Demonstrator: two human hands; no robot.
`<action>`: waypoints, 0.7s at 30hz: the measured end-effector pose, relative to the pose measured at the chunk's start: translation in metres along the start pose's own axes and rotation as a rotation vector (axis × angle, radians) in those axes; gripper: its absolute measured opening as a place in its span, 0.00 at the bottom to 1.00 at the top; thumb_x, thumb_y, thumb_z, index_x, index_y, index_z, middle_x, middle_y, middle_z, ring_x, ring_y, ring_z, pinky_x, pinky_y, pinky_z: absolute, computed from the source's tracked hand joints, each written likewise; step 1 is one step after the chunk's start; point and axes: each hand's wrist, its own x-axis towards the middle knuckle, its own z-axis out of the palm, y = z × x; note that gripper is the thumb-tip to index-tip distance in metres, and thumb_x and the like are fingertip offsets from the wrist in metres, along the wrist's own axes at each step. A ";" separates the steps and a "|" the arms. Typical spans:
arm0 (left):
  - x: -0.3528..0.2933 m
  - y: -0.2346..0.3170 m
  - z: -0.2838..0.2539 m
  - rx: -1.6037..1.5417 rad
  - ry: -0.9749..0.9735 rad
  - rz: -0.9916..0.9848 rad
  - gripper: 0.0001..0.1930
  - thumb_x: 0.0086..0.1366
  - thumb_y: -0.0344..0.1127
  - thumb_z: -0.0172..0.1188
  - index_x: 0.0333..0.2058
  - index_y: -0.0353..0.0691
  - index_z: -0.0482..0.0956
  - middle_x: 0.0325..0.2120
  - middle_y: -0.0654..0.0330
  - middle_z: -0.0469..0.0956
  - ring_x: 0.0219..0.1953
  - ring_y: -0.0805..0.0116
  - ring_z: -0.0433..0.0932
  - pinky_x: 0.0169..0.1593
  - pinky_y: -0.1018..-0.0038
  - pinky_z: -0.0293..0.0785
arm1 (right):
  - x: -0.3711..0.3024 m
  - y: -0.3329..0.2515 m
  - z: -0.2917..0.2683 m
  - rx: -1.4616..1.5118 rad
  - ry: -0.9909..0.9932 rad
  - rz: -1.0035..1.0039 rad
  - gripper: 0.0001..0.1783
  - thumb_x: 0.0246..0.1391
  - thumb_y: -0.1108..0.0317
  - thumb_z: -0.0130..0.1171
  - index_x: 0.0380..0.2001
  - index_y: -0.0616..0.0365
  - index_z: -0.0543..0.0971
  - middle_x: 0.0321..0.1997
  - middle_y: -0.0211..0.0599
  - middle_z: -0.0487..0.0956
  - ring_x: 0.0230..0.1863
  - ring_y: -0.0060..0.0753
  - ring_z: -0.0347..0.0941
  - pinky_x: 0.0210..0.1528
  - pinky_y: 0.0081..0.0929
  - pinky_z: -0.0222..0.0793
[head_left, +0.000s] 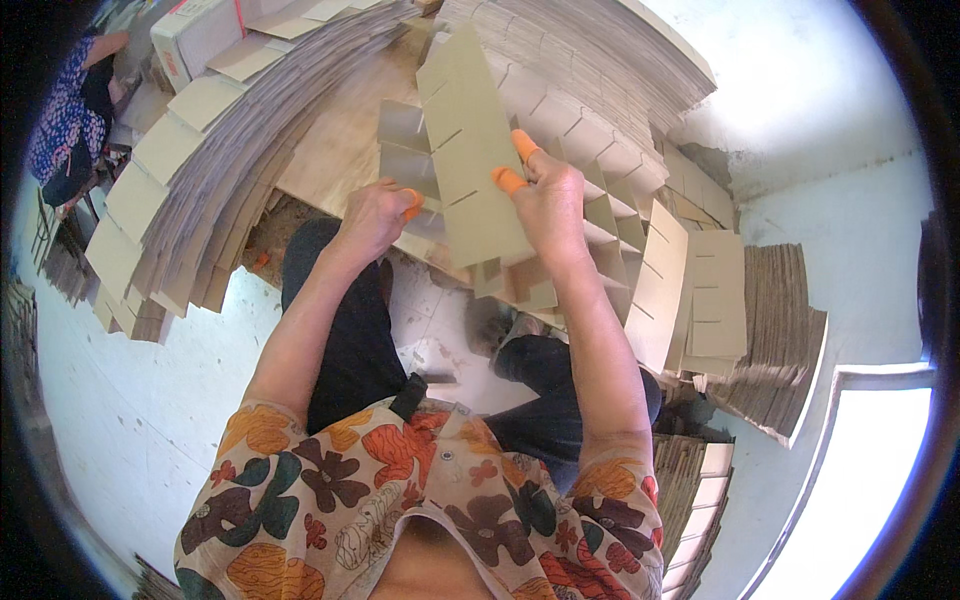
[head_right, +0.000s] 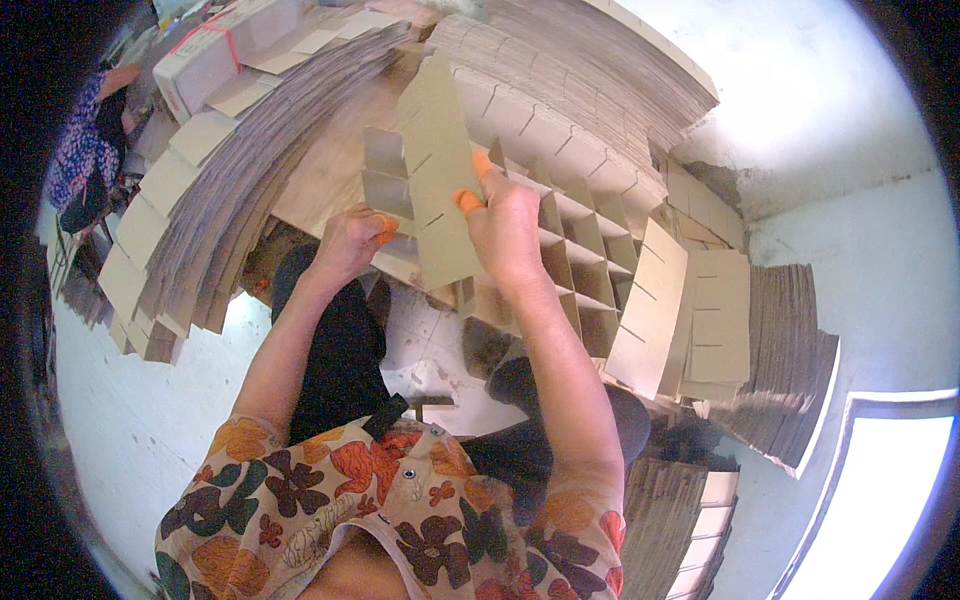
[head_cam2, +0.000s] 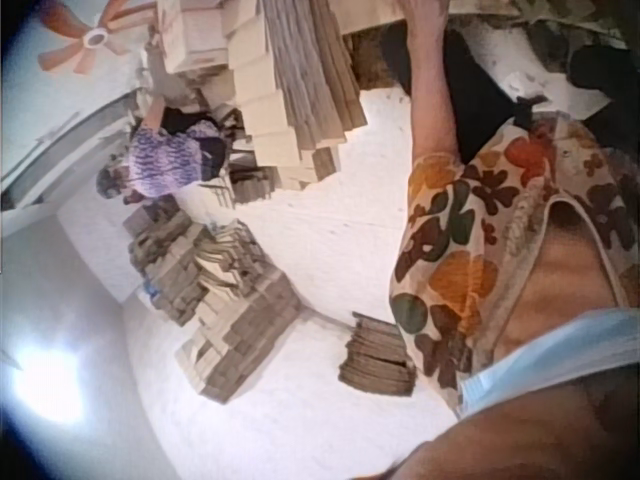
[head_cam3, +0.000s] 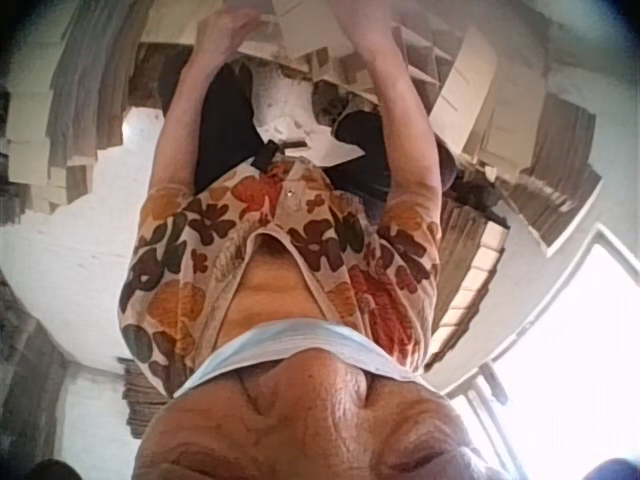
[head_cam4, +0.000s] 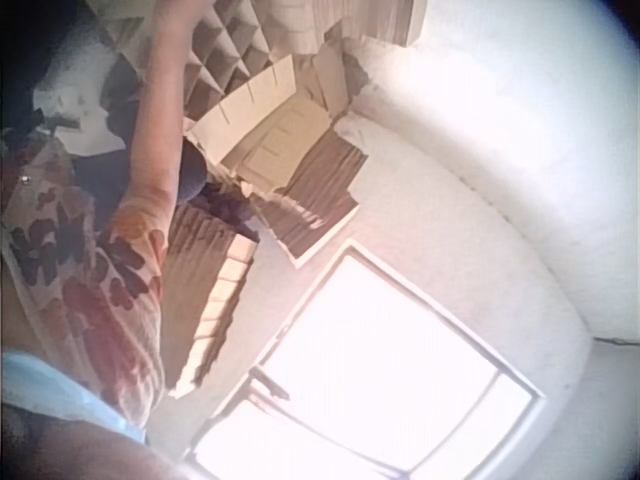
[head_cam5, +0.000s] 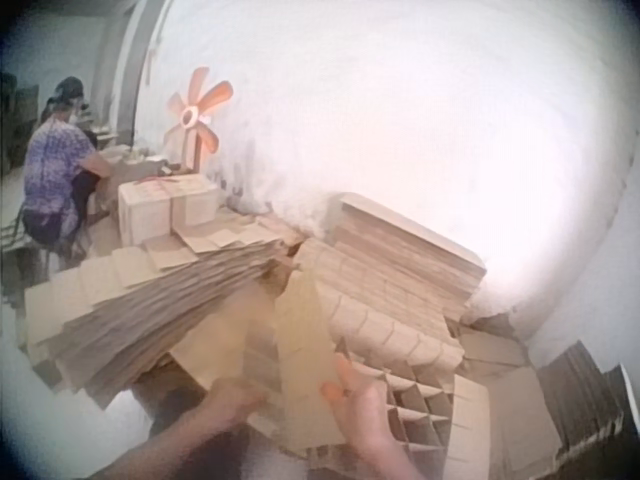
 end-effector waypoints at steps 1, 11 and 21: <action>0.000 0.001 0.000 0.007 0.001 0.000 0.03 0.49 0.28 0.61 0.24 0.40 0.77 0.19 0.55 0.74 0.27 0.57 0.74 0.28 0.63 0.71 | 0.001 0.000 0.001 -0.018 -0.003 -0.010 0.21 0.40 0.75 0.68 0.41 0.72 0.76 0.16 0.38 0.60 0.18 0.17 0.47 0.18 0.22 0.53; 0.004 0.002 -0.001 -0.022 0.008 -0.057 0.02 0.49 0.28 0.61 0.23 0.40 0.77 0.18 0.53 0.73 0.27 0.55 0.74 0.28 0.61 0.71 | 0.009 -0.012 0.007 -0.121 -0.121 -0.018 0.25 0.43 0.75 0.64 0.47 0.70 0.73 0.16 0.49 0.61 0.16 0.23 0.54 0.21 0.26 0.59; 0.002 -0.002 0.000 0.028 -0.078 -0.050 0.05 0.48 0.27 0.63 0.25 0.40 0.77 0.20 0.55 0.76 0.27 0.55 0.74 0.28 0.63 0.70 | 0.024 -0.027 0.004 -0.092 -0.322 -0.015 0.10 0.39 0.81 0.58 0.30 0.68 0.74 0.27 0.63 0.72 0.33 0.62 0.71 0.33 0.43 0.67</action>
